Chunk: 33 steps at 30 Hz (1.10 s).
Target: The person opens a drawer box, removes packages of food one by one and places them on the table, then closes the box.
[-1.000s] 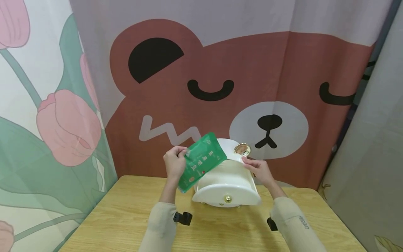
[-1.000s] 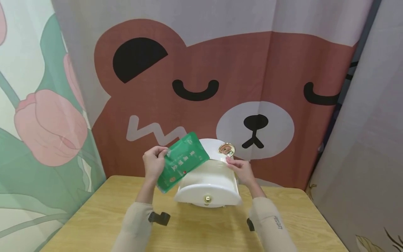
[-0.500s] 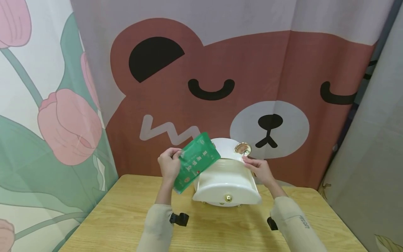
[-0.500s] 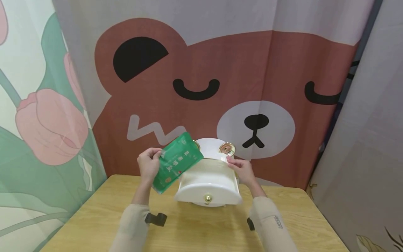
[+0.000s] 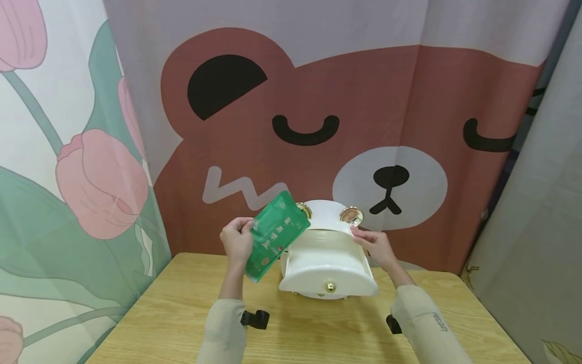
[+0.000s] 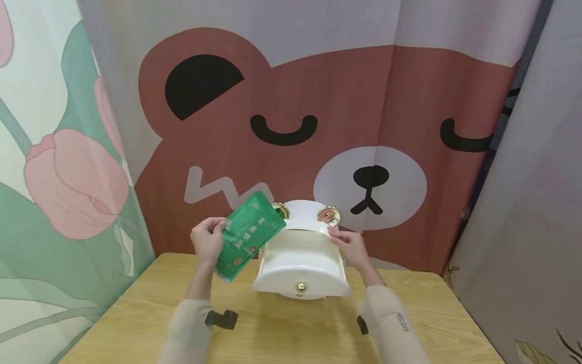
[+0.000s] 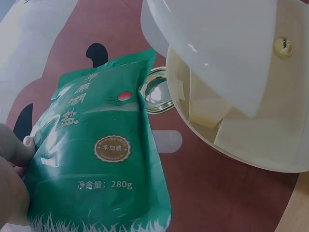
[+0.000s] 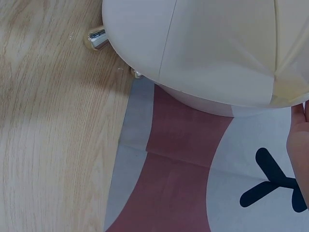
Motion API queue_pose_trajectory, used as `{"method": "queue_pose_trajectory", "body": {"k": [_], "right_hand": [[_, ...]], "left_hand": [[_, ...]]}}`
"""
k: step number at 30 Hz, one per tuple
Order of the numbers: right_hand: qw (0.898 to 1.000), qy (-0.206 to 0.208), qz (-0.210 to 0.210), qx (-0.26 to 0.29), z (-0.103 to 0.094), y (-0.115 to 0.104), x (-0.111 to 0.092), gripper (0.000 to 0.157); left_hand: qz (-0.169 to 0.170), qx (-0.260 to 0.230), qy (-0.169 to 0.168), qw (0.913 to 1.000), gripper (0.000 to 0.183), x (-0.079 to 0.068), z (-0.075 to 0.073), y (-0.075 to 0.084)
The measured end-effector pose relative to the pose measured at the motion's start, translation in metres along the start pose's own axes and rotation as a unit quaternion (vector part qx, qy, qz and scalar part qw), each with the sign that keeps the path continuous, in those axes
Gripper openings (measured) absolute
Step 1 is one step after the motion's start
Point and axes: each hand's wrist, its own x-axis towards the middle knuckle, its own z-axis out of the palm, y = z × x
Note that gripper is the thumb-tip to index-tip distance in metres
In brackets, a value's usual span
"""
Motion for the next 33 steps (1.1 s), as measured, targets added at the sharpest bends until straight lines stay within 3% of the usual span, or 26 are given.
{"method": "queue_pose_trajectory", "body": {"k": [7, 17, 27, 33], "right_hand": [[1.000, 0.003, -0.005, -0.003, 0.000, 0.000, 0.001, 0.028], [1.000, 0.002, -0.013, -0.001, 0.000, 0.000, 0.000, 0.028], [1.000, 0.003, -0.001, 0.005, -0.001, -0.001, 0.001, 0.026], [1.000, 0.003, -0.006, 0.007, 0.003, -0.018, -0.004, 0.023]], "left_hand": [[-0.020, 0.007, 0.008, 0.9997, 0.007, 0.001, -0.003, -0.004], [-0.011, -0.002, 0.037, 0.9992, 0.006, 0.001, -0.007, -0.016], [-0.048, 0.000, 0.049, 0.9977, 0.006, 0.004, -0.007, -0.023], [-0.084, -0.004, 0.066, 0.9943, 0.005, 0.004, -0.005, -0.029]]}}
